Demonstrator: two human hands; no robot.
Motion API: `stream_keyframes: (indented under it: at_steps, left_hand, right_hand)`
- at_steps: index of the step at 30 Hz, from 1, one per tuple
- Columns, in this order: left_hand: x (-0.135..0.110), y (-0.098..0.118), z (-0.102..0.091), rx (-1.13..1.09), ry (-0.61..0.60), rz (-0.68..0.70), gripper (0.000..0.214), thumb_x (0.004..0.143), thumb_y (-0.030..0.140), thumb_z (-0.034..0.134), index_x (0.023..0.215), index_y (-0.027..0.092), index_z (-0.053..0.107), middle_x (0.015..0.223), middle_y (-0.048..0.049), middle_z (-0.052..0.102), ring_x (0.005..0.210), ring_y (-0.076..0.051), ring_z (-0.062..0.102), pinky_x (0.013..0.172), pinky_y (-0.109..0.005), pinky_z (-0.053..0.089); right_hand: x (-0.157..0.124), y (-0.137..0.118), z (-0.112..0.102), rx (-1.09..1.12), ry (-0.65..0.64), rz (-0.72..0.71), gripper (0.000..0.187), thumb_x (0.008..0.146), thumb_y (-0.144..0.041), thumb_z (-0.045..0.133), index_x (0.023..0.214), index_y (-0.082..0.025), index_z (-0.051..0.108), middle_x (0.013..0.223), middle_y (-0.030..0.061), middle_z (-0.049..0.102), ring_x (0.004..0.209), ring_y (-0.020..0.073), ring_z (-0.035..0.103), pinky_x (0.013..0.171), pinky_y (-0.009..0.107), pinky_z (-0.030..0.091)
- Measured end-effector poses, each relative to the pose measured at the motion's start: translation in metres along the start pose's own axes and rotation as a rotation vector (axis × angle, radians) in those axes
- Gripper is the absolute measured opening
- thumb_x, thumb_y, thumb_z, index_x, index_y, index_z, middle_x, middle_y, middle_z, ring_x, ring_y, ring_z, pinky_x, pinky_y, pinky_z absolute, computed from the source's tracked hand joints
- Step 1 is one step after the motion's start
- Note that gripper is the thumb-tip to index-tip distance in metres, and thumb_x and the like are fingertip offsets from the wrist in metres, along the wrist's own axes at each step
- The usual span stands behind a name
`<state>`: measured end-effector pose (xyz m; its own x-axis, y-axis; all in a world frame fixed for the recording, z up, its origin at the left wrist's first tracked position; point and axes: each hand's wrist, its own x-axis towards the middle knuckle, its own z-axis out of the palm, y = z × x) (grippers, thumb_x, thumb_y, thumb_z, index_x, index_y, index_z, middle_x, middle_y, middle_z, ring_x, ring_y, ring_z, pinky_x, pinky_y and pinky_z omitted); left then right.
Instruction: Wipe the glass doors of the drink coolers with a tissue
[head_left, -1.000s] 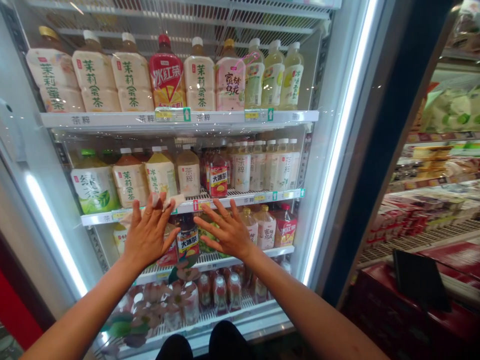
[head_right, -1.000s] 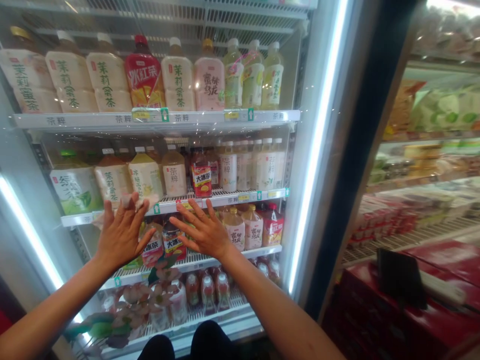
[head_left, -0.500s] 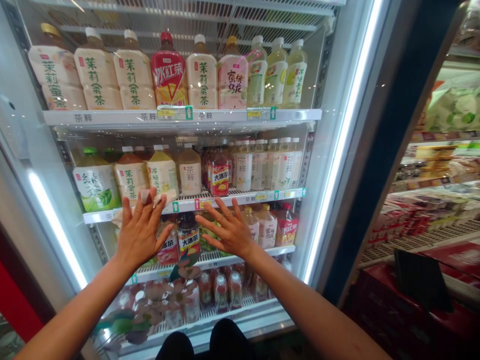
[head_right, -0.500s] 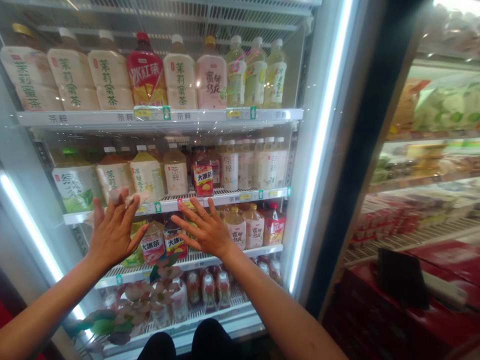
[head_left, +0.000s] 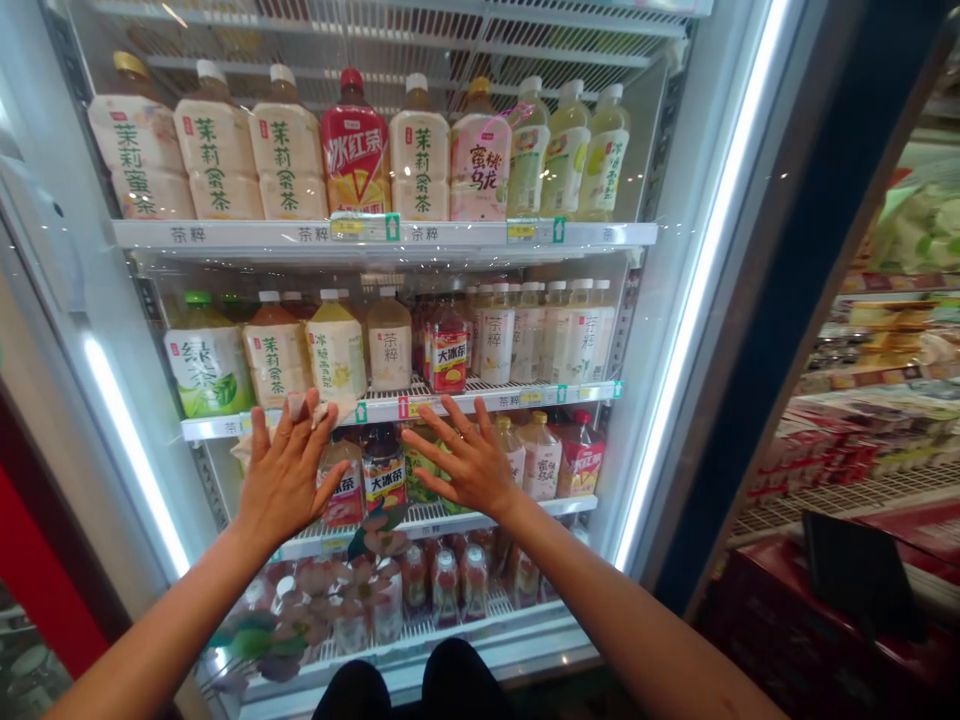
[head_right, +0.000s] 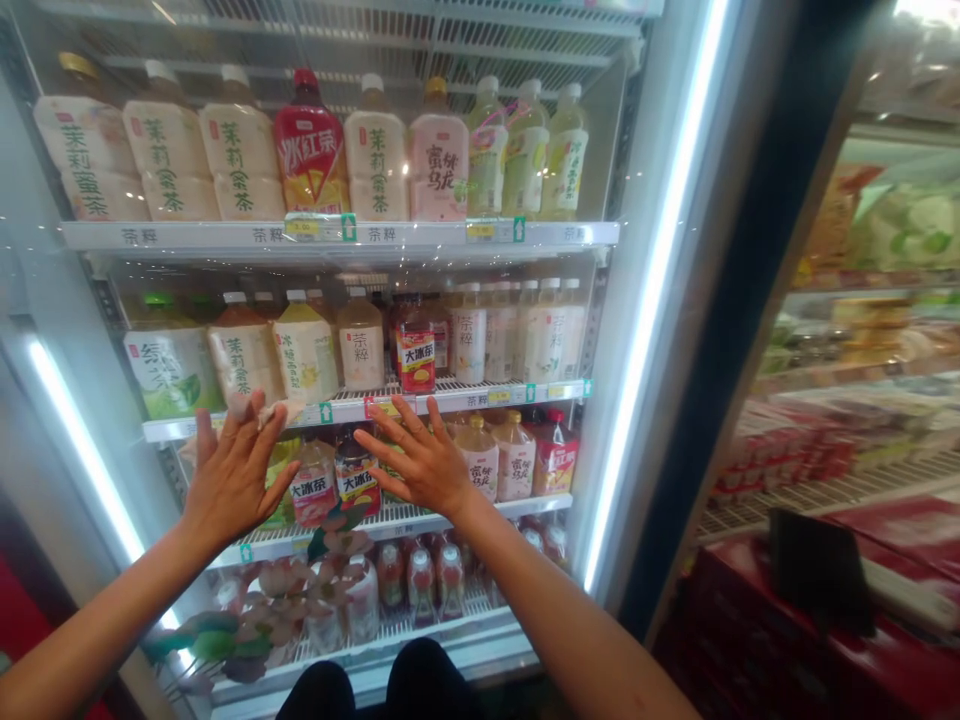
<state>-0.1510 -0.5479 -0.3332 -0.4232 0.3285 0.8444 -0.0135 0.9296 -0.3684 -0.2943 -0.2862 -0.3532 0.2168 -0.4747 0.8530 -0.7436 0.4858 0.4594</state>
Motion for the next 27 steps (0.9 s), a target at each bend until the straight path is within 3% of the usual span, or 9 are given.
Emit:
stream_keyframes:
  at_steps: [4, 7, 9, 13, 17, 20, 24, 27]
  left_hand:
    - [-0.017, 0.005, 0.009, 0.008, 0.011, 0.049, 0.078, 0.101, 0.052, 0.044, 0.164, 0.020, 0.013, 0.172, -0.0095, 0.013, 0.162, -0.025, 0.003, 0.131, -0.054, -0.006]
    - [-0.042, 0.013, 0.017, 0.016, -0.020, 0.111, 0.078, 0.100, 0.052, 0.046, 0.164, 0.019, 0.015, 0.172, -0.0091, 0.012, 0.162, -0.025, 0.004, 0.132, -0.053, -0.003]
    - [-0.045, 0.012, 0.015, 0.017, -0.035, 0.142, 0.078, 0.100, 0.052, 0.047, 0.164, 0.020, 0.016, 0.171, -0.0087, 0.015, 0.162, -0.024, 0.005, 0.132, -0.052, -0.002]
    - [-0.011, -0.003, 0.000, 0.018, -0.040, 0.081, 0.079, 0.100, 0.052, 0.047, 0.165, 0.022, 0.013, 0.171, -0.0093, 0.021, 0.161, -0.024, 0.007, 0.132, -0.054, -0.003]
    - [0.011, -0.011, -0.004, 0.030, 0.000, 0.021, 0.082, 0.100, 0.053, 0.046, 0.165, 0.022, 0.008, 0.172, -0.0098, 0.014, 0.161, -0.025, 0.002, 0.130, -0.056, -0.007]
    - [-0.010, -0.002, 0.006, 0.022, 0.003, 0.033, 0.081, 0.100, 0.054, 0.044, 0.165, 0.021, 0.009, 0.173, -0.0092, 0.010, 0.162, -0.025, 0.001, 0.131, -0.055, -0.007]
    - [-0.047, 0.012, 0.014, -0.005, -0.045, 0.084, 0.080, 0.099, 0.054, 0.048, 0.164, 0.021, 0.014, 0.171, -0.0098, 0.020, 0.162, -0.024, 0.005, 0.132, -0.053, -0.002]
    - [-0.040, 0.009, 0.008, -0.008, -0.068, 0.108, 0.079, 0.099, 0.053, 0.048, 0.164, 0.023, 0.015, 0.168, -0.0105, 0.030, 0.161, -0.023, 0.009, 0.132, -0.053, -0.001]
  right_hand:
    - [0.000, 0.000, 0.000, -0.005, 0.002, -0.003, 0.058, 0.096, -0.047, 0.065, 0.149, -0.029, 0.054, 0.164, 0.0014, 0.041, 0.161, 0.0276, 0.014, 0.132, 0.057, 0.004]
    - [0.000, 0.000, 0.000, -0.004, -0.006, -0.003, 0.056, 0.096, -0.047, 0.065, 0.149, -0.030, 0.054, 0.163, 0.0013, 0.042, 0.160, 0.0274, 0.014, 0.132, 0.057, 0.003]
    - [0.000, -0.001, -0.001, -0.008, -0.008, 0.001, 0.056, 0.096, -0.047, 0.064, 0.149, -0.030, 0.055, 0.164, 0.0011, 0.041, 0.161, 0.0274, 0.014, 0.132, 0.057, 0.004]
    - [0.000, -0.001, -0.002, -0.017, -0.012, 0.005, 0.055, 0.097, -0.047, 0.063, 0.149, -0.031, 0.054, 0.165, 0.0001, 0.039, 0.161, 0.0276, 0.014, 0.132, 0.058, 0.006]
    - [0.000, -0.001, -0.002, -0.022, -0.021, -0.002, 0.057, 0.096, -0.047, 0.064, 0.150, -0.030, 0.053, 0.166, 0.0005, 0.037, 0.161, 0.0283, 0.014, 0.132, 0.059, 0.005]
    - [0.000, 0.000, -0.001, -0.015, -0.017, -0.001, 0.057, 0.096, -0.047, 0.065, 0.149, -0.030, 0.054, 0.165, 0.0006, 0.040, 0.161, 0.0277, 0.014, 0.132, 0.058, 0.004]
    - [0.001, 0.000, -0.001, 0.006, -0.001, 0.000, 0.055, 0.096, -0.046, 0.065, 0.148, -0.029, 0.055, 0.162, 0.0017, 0.044, 0.161, 0.0268, 0.014, 0.132, 0.056, 0.003]
    - [0.001, 0.000, -0.001, 0.005, -0.003, 0.000, 0.056, 0.096, -0.047, 0.065, 0.148, -0.029, 0.055, 0.163, 0.0017, 0.043, 0.161, 0.0270, 0.014, 0.132, 0.057, 0.003]
